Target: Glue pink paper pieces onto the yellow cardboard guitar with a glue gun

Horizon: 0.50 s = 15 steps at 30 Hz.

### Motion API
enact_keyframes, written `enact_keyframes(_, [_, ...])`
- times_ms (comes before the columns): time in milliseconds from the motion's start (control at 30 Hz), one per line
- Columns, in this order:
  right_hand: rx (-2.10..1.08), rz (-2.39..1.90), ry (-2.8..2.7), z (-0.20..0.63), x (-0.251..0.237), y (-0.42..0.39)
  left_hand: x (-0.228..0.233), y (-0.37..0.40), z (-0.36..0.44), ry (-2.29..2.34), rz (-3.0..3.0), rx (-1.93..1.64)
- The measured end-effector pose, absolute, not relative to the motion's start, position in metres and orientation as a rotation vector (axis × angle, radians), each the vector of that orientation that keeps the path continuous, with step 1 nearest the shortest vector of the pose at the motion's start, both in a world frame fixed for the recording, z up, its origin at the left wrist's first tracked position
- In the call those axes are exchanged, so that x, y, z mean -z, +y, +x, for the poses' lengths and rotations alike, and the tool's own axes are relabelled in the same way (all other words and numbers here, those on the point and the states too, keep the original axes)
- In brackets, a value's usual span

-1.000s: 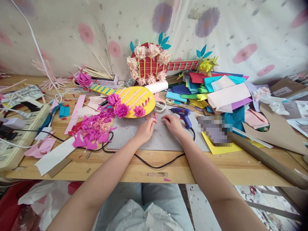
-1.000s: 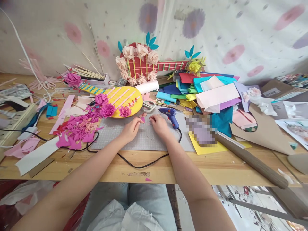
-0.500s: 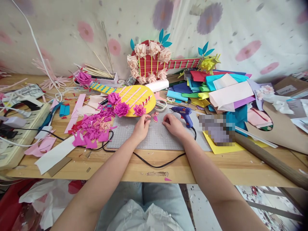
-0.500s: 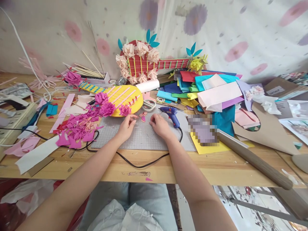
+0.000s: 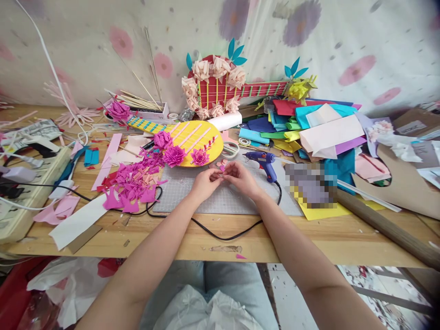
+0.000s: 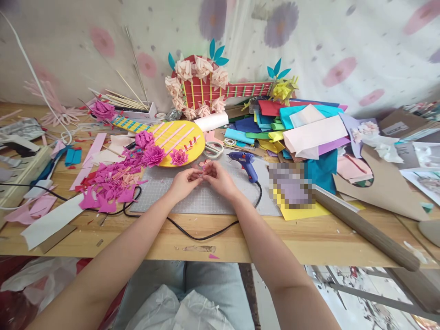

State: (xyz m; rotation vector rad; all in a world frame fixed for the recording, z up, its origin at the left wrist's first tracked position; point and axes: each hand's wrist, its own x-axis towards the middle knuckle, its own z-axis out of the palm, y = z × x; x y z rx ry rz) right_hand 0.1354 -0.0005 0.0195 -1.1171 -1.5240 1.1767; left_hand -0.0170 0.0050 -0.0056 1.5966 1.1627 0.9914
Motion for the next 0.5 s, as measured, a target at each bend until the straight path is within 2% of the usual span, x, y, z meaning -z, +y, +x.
enact_keyframes(167, [-1.093,-1.172,-1.624,0.147,-0.02,-0.002,0.004,0.005,-0.016,1.179,1.514,-0.971])
enact_keyframes(333, [-0.976,-1.47,-2.086,0.198,-0.043,-0.022,0.001,0.003,-0.015,1.15,1.438,-1.019])
enact_keyframes(500, [-0.763,-2.022,-1.955,0.29,-0.057,-0.055,0.005,0.006,-0.015,1.099,1.428,-1.055])
